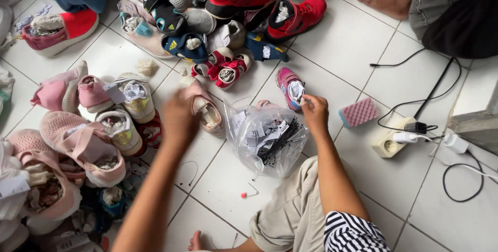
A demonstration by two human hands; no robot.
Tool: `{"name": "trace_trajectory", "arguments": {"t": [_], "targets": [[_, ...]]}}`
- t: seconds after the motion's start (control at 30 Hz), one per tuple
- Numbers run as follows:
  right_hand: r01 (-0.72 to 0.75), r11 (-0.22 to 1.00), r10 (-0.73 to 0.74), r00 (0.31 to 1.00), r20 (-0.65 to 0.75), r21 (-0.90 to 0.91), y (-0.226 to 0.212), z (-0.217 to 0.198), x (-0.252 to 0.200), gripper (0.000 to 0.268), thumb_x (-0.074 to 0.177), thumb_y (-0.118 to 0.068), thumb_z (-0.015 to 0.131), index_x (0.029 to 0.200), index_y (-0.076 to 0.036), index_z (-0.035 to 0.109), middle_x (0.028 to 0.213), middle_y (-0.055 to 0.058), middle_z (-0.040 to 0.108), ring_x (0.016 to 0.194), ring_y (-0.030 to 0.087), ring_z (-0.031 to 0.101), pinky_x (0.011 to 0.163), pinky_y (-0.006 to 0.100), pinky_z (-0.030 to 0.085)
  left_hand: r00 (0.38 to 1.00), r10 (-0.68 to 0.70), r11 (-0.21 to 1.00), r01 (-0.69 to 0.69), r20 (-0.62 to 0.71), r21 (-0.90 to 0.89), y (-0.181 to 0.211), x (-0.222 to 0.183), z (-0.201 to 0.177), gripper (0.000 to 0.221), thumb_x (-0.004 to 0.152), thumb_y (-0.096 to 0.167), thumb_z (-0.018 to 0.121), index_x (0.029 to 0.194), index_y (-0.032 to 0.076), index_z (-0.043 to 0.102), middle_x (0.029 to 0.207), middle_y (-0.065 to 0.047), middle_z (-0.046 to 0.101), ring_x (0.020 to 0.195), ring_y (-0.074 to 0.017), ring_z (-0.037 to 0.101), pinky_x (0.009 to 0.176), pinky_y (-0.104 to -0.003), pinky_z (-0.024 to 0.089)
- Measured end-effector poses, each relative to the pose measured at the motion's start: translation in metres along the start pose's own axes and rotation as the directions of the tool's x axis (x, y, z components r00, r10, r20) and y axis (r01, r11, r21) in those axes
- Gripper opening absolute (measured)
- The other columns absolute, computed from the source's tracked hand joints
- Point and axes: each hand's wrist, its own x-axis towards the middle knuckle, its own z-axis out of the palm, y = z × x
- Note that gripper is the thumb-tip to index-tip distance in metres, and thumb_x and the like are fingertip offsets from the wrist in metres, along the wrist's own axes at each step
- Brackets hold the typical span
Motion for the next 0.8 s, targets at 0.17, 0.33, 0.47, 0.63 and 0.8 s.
{"name": "trace_trajectory", "arguments": {"t": [0.17,0.33,0.47,0.63,0.8], "targets": [[0.077,0.989,-0.043,0.967,0.249,-0.126,0.037,0.026,0.005,0.048,0.084,-0.019,0.075,0.129,-0.005,0.068,0.118,0.027,0.063,0.120,0.046,0.059,0.105,0.052,0.046,0.808,0.084,0.633,0.409,0.583,-0.658,0.100,0.007,-0.042,0.038,0.091,0.020,0.068,0.127,0.008,0.066,0.141,-0.024,0.056,0.130,-0.0428,0.056,0.099,-0.052,0.049],[-0.044,0.985,0.092,0.951,0.297,-0.164,0.021,0.037,0.016,0.030,0.091,-0.024,0.072,0.117,-0.010,0.068,0.116,0.017,0.062,0.116,0.039,0.064,0.100,0.047,0.052,0.758,-0.014,0.696,0.476,0.652,-0.538,0.099,-0.016,0.054,0.042,0.091,0.018,0.069,0.130,0.004,0.062,0.137,-0.024,0.058,0.126,-0.0423,0.059,0.097,-0.051,0.053],[-0.098,0.979,0.161,0.911,0.380,-0.179,-0.035,0.014,0.036,0.041,0.097,-0.046,0.070,0.125,-0.016,0.072,0.122,0.014,0.062,0.119,0.035,0.064,0.100,0.045,0.052,0.730,-0.107,0.805,0.462,0.675,-0.372,0.089,-0.008,0.107,0.041,0.090,0.021,0.070,0.126,0.005,0.062,0.137,-0.019,0.059,0.122,-0.0402,0.061,0.091,-0.052,0.057],[0.283,0.956,-0.227,0.883,0.411,-0.080,-0.115,0.085,0.063,0.032,0.095,-0.028,0.073,0.125,-0.018,0.073,0.124,0.019,0.061,0.125,0.039,0.058,0.104,0.048,0.048,0.690,-0.118,0.817,0.476,0.714,-0.325,0.090,0.019,0.141,0.048,0.091,0.021,0.069,0.138,0.016,0.056,0.145,-0.015,0.052,0.130,-0.0381,0.054,0.093,-0.053,0.056],[0.413,0.867,-0.056,0.639,0.767,-0.280,-0.134,0.183,0.057,0.054,0.093,-0.033,0.073,0.143,-0.026,0.055,0.149,0.019,0.039,0.132,0.044,0.050,0.097,0.059,0.054,0.642,-0.141,0.863,0.452,0.754,-0.224,0.098,0.016,0.160,0.056,0.090,0.028,0.072,0.142,0.023,0.052,0.150,-0.012,0.045,0.133,-0.0345,0.048,0.098,-0.049,0.048]]}}
